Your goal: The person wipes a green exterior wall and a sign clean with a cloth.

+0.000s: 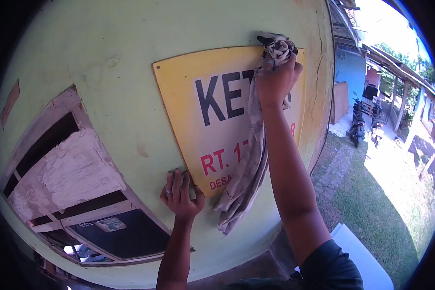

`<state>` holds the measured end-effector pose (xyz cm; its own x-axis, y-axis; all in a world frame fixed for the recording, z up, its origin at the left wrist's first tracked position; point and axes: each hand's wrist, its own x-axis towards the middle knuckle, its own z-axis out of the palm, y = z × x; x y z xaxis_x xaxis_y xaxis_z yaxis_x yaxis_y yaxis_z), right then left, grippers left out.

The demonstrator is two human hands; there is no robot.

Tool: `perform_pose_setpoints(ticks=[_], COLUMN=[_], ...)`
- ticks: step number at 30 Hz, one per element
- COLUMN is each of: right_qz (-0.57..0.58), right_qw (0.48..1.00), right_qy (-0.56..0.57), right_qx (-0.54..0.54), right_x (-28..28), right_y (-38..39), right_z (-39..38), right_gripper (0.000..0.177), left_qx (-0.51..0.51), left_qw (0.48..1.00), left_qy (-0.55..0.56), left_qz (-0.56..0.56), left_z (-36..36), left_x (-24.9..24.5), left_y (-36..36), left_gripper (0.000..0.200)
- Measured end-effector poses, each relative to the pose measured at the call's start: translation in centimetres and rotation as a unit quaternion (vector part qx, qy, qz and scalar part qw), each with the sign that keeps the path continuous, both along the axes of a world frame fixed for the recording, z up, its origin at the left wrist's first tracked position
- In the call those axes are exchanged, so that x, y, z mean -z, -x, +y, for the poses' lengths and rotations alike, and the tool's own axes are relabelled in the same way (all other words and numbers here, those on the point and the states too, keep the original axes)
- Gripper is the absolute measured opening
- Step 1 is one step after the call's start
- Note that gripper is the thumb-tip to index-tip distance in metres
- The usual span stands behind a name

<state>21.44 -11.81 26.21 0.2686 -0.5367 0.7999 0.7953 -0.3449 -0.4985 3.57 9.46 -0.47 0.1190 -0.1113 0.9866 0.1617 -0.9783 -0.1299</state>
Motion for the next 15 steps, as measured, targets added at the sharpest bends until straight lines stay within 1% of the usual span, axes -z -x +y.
perform_pose_setpoints(ticks=[1, 3, 5, 7, 9, 11, 13, 15], right_qz=[-0.026, -0.087, -0.133, -0.155, -0.139, -0.152, -0.148, -0.1], right_qw=[0.999, 0.992, 0.964, 0.936, 0.915, 0.896, 0.912, 0.942], right_qy=[0.018, 0.091, 0.216, 0.304, 0.354, 0.393, 0.369, 0.316], right_qx=[-0.015, -0.032, -0.081, -0.085, -0.137, -0.141, -0.104, -0.06], right_x=[-1.6, -2.1, 0.4, 4.1, 6.7, 9.7, 14.0, 17.4], right_y=[1.1, 5.4, 10.1, 11.6, 11.9, 10.4, 7.8, 5.2], right_z=[0.8, 5.1, 8.3, 10.0, 8.7, 6.6, 4.8, 1.8], right_gripper=[0.05, 0.054, 0.061, 0.068, 0.067, 0.069, 0.07, 0.068], left_qx=[-0.004, -0.005, -0.009, -0.01, -0.001, -0.004, -0.002, 0.009], left_qw=[1.0, 1.0, 1.0, 1.0, 1.0, 1.0, 1.0, 0.999], left_qy=[-0.001, 0.007, 0.008, 0.01, 0.017, 0.021, 0.021, 0.019], left_qz=[-0.003, 0.0, -0.006, -0.012, -0.004, -0.003, 0.015, 0.03], left_z=[0.0, -0.1, -0.2, -0.3, -0.3, -0.5, -0.4, -0.1], left_x=[0.2, 0.2, 0.0, -0.1, 0.0, 0.0, 0.5, 0.7], left_y=[0.1, -0.1, -0.1, 0.1, 0.2, 0.2, 0.6, 0.4], left_gripper=[0.053, 0.052, 0.049, 0.045, 0.046, 0.047, 0.047, 0.057])
